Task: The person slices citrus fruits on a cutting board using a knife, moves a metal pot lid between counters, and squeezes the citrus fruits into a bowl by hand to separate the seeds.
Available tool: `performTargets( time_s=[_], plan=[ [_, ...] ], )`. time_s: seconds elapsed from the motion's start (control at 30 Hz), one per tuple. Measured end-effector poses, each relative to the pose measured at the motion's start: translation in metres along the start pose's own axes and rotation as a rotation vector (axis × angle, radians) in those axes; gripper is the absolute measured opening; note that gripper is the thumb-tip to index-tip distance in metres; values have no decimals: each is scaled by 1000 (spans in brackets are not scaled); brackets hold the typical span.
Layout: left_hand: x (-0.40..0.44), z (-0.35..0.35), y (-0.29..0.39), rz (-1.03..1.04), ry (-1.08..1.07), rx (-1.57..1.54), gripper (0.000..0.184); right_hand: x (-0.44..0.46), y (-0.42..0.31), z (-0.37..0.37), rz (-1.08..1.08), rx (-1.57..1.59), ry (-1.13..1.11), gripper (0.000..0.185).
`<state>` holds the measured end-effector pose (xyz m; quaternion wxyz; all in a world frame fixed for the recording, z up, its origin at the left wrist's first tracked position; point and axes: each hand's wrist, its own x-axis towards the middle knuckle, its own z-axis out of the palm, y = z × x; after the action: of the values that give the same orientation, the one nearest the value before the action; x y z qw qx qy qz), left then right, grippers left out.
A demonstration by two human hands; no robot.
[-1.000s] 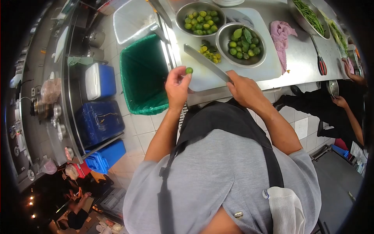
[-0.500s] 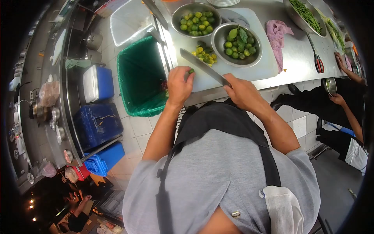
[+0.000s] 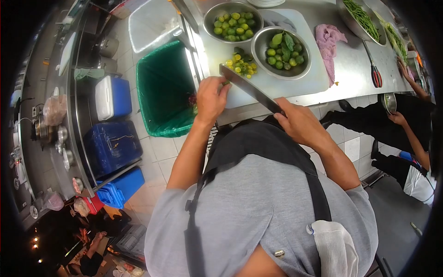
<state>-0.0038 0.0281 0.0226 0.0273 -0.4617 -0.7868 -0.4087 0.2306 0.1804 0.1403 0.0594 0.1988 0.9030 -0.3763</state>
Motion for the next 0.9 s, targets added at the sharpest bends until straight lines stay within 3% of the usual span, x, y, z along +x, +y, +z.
performTargets(
  time_s=[0.33, 0.47, 0.53, 0.67, 0.73, 0.9],
  plan=[
    [-5, -1, -1, 15, 32, -43, 18, 53, 6, 27, -23, -49, -35, 24],
    [7, -13, -1, -216, 220, -255, 18, 42, 13, 24, -65, -69, 24, 23],
    [43, -29, 2, -217, 324, -239, 19, 38, 15, 26, -65, -52, 41, 20],
    [134, -25, 1, -100, 255, -189, 22, 40, 13, 28, -75, -72, 21, 21],
    [168, -10, -2, -40, 111, -73, 22, 41, 16, 33, -114, -90, 30, 22],
    [184, 30, 41, 278, -94, -35, 19, 35, 13, 40, -77, -111, 53, 22]
  ],
)
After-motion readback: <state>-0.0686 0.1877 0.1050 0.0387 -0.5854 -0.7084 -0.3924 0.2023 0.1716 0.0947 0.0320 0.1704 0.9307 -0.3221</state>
